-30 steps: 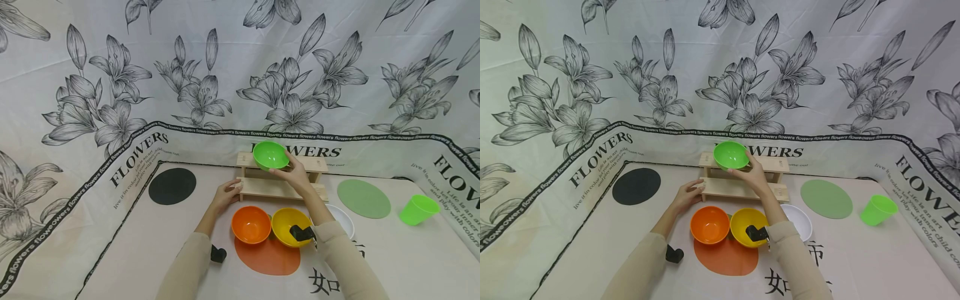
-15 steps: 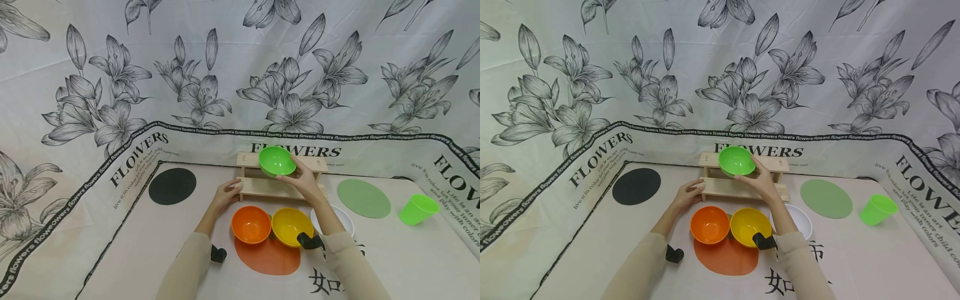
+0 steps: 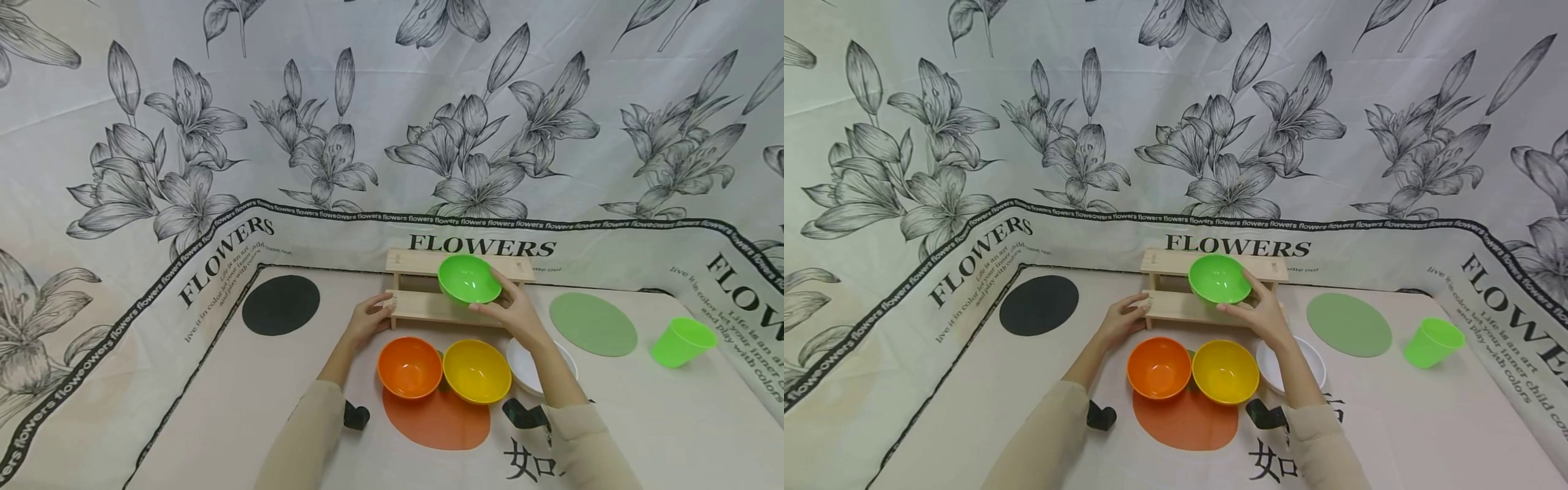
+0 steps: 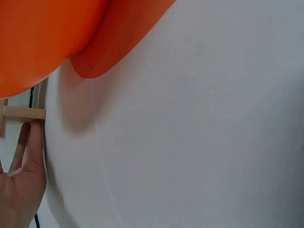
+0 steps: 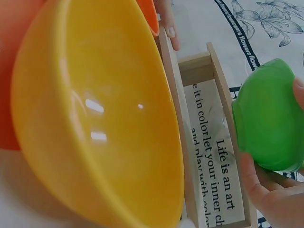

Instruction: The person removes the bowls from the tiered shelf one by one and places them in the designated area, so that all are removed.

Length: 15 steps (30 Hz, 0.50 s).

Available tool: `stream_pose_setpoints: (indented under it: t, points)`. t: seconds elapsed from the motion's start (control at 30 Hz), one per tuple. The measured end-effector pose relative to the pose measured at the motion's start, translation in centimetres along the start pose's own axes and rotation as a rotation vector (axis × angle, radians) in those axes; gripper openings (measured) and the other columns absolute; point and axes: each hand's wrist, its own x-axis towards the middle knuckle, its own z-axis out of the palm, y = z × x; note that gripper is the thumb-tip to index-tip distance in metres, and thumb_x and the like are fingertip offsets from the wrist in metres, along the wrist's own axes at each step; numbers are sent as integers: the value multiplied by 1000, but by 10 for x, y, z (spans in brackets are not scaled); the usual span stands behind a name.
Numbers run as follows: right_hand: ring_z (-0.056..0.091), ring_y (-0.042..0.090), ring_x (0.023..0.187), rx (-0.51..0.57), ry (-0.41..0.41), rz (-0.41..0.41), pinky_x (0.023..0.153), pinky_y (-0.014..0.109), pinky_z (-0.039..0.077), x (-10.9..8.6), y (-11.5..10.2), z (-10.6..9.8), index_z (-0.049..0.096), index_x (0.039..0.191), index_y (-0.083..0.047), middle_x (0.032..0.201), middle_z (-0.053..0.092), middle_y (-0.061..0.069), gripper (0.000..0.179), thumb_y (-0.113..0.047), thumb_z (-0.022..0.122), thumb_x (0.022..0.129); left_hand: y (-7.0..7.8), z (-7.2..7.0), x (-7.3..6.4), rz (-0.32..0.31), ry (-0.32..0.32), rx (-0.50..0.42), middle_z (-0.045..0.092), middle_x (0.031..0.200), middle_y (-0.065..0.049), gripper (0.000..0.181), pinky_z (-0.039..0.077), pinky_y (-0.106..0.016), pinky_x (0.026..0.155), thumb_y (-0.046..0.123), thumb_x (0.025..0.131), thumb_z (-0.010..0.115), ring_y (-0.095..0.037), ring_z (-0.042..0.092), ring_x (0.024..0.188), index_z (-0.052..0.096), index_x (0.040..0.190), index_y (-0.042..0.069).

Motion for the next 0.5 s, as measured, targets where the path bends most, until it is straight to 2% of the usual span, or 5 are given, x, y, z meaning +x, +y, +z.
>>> stream_pose_setpoints:
  t: [0.07, 0.23, 0.3, 0.43, 0.5]
  points:
    - [37, 39, 129, -35, -1, 7, 89, 8, 42, -5, 2, -4, 14, 151, -8, 152, 22, 22, 90, -15, 72, 83, 0, 0, 0, -1, -1, -4, 54, 124, -26, 44, 53, -39, 87, 11, 92, 62, -29, 60, 105, 52, 134, 4]
    - [39, 40, 128, -105, -12, 28, 98, 21, 43, -17, 6, -13, 14, 152, -10, 153, 21, 21, 89, -18, 72, 84, 1, 1, 0, -1, -1, 0, 53, 126, -27, 45, 52, -41, 89, 12, 92, 62, -29, 59, 106, 51, 135, 5]
    - [39, 41, 128, -118, -19, 32, 97, 20, 43, -23, 7, -17, 14, 152, -10, 153, 20, 22, 89, -18, 72, 84, 1, 1, -1, 2, -2, 4, 52, 127, -27, 46, 51, -43, 90, 13, 92, 62, -29, 58, 107, 50, 135, 4]
    - [39, 42, 127, -127, -20, 31, 88, 7, 41, -35, 8, -26, 12, 151, -7, 153, 18, 24, 89, -15, 70, 85, 0, 1, -1, 1, -6, -7, 51, 127, -28, 47, 50, -44, 91, 13, 92, 62, -30, 58, 108, 49, 136, 3]
    - [39, 43, 127, -132, -15, 30, 86, 5, 41, -40, 9, -31, 11, 151, -6, 153, 17, 25, 88, -14, 70, 85, -1, 1, 1, -5, -1, -13, 52, 126, -28, 46, 51, -43, 90, 13, 92, 62, -30, 58, 107, 50, 135, 4]
